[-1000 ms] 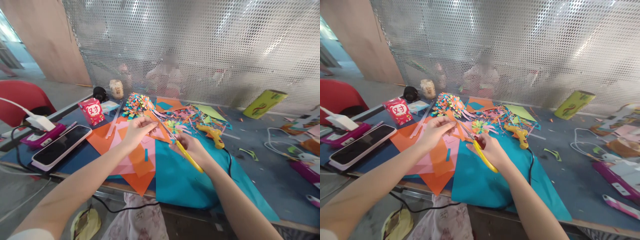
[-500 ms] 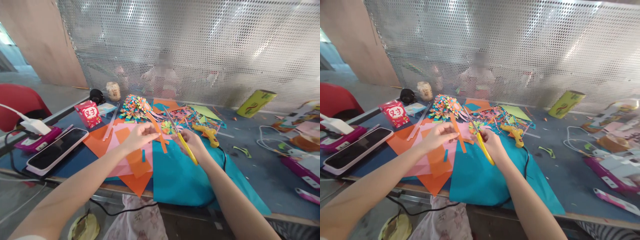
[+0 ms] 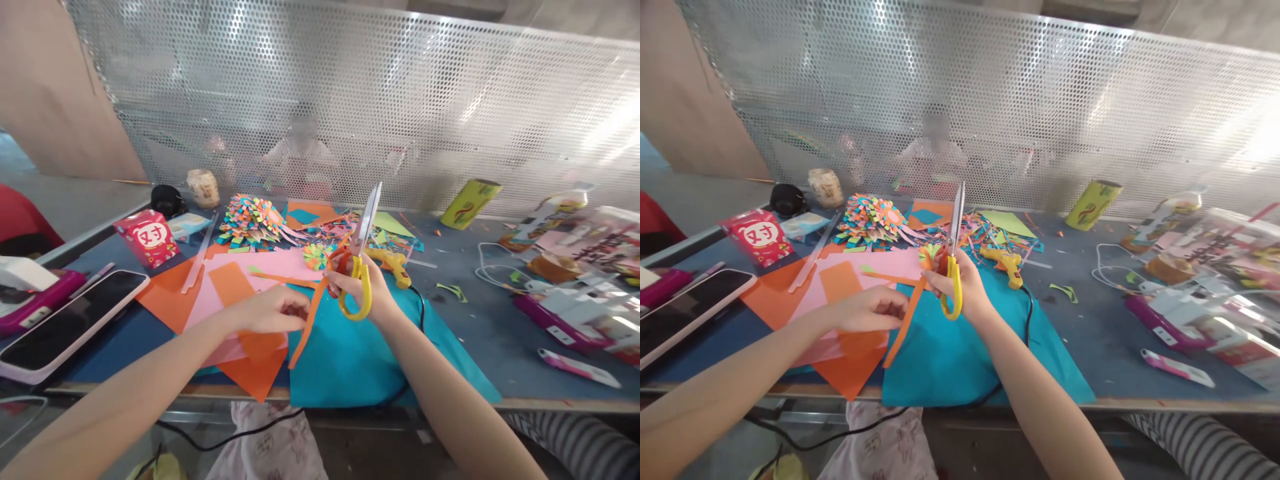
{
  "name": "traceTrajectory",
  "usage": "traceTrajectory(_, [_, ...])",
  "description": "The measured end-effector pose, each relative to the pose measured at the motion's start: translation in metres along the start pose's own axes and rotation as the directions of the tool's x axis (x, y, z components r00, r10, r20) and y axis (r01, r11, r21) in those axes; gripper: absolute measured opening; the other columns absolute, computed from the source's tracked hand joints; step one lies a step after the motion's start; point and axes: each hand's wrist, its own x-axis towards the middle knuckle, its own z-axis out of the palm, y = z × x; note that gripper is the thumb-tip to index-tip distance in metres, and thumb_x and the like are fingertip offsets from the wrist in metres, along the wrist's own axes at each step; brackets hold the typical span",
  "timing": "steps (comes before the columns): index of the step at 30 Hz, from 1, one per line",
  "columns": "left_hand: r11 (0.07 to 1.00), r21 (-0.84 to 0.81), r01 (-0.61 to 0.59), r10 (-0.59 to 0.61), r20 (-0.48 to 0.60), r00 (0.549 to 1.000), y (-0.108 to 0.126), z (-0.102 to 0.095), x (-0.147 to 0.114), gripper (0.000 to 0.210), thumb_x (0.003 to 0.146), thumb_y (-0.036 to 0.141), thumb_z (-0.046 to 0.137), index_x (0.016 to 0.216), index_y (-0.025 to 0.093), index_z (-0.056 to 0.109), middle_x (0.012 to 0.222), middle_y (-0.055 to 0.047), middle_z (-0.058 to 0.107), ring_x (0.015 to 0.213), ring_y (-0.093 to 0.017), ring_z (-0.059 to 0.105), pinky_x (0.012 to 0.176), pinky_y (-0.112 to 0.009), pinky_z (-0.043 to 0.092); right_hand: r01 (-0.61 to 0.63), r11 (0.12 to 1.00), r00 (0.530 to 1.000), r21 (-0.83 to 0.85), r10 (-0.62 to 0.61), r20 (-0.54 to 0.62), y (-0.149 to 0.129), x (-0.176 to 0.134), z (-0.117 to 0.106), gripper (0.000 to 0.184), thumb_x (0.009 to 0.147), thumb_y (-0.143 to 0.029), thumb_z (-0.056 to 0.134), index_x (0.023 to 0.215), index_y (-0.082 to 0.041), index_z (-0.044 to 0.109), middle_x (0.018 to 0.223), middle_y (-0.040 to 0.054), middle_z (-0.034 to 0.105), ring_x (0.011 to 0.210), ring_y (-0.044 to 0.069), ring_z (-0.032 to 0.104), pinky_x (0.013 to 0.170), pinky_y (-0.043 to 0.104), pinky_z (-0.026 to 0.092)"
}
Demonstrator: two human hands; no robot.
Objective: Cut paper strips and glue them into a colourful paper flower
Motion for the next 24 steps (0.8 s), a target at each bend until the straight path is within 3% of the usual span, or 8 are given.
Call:
traceTrajectory(4, [0.996, -0.081, -0.033, 0.019, -0.169, 0.985, -0.003, 0.004, 0.006, 0.020, 0.078, 0.035, 0.058, 0.086, 0.017, 0.059, 0.076, 0.000, 0.060, 0.068, -0.012, 0.055, 0.064, -0.025, 0.044, 0.047, 0.999, 0.999, -0.011, -0.047, -0.006, 0.004, 0.000, -0.001, 0.045, 0.055, -0.034, 0.078, 0.079, -0.022, 0.042, 0.064, -0.0087, 0.050, 0.045, 0.008, 0.050, 0.044, 0.024, 0.042])
traceTrajectory(8, [0.999, -0.024, -0.042, 0.035, -0.259, 0.965, -0.004, 0.005, 0.009, 0.020, 0.074, 0.036, 0.063, 0.073, 0.016, 0.060, 0.073, -0.003, 0.063, 0.069, -0.015, 0.058, 0.064, -0.026, 0.045, 0.079, 0.996, 0.996, -0.031, -0.078, 0.034, 0.008, -0.002, -0.001, 0.045, 0.056, -0.032, 0.079, 0.082, -0.023, 0.043, 0.069, -0.0068, 0.051, 0.053, 0.008, 0.052, 0.050, 0.025, 0.046])
traceTrajectory(12, [0.996, -0.058, -0.065, 0.043, -0.325, 0.945, -0.003, -0.001, 0.009, 0.015, 0.073, 0.031, 0.061, 0.072, 0.016, 0.063, 0.065, -0.002, 0.064, 0.063, -0.014, 0.058, 0.059, -0.024, 0.043, 0.158, 0.986, 0.985, -0.047, -0.161, -0.058, 0.008, -0.002, -0.001, 0.046, 0.056, -0.034, 0.078, 0.080, -0.023, 0.041, 0.074, -0.0057, 0.051, 0.056, 0.008, 0.052, 0.050, 0.023, 0.045])
traceTrajectory(19, [0.995, -0.025, -0.092, 0.065, -0.531, 0.845, -0.009, -0.017, 0.010, 0.012, 0.071, 0.025, 0.056, 0.067, 0.017, 0.064, 0.061, 0.000, 0.059, 0.057, -0.011, 0.053, 0.054, -0.023, 0.038, 0.265, 0.950, 0.918, -0.166, -0.301, -0.258, -0.002, 0.002, -0.005, 0.045, 0.059, -0.039, 0.076, 0.076, -0.024, 0.038, 0.072, -0.0042, 0.052, 0.060, 0.011, 0.052, 0.057, 0.028, 0.046])
traceTrajectory(21, [0.996, -0.001, -0.095, 0.078, -0.550, 0.831, -0.009, -0.020, 0.009, 0.013, 0.072, 0.027, 0.056, 0.067, 0.018, 0.063, 0.060, 0.001, 0.057, 0.056, -0.011, 0.051, 0.054, -0.023, 0.037, 0.265, 0.945, 0.911, -0.191, -0.311, -0.272, -0.003, 0.003, -0.009, 0.044, 0.061, -0.041, 0.074, 0.077, -0.025, 0.036, 0.073, -0.0033, 0.052, 0.064, 0.012, 0.054, 0.056, 0.028, 0.045])
traceTrajectory(24, [0.994, 0.021, -0.112, 0.100, -0.629, 0.771, -0.006, -0.026, 0.007, 0.017, 0.075, 0.032, 0.056, 0.073, 0.018, 0.064, 0.059, 0.001, 0.055, 0.055, -0.011, 0.049, 0.052, -0.023, 0.036, 0.236, 0.943, 0.929, -0.235, -0.290, -0.230, 0.000, 0.005, -0.016, 0.044, 0.063, -0.043, 0.072, 0.080, -0.025, 0.035, 0.075, -0.0024, 0.051, 0.070, 0.015, 0.055, 0.055, 0.027, 0.043])
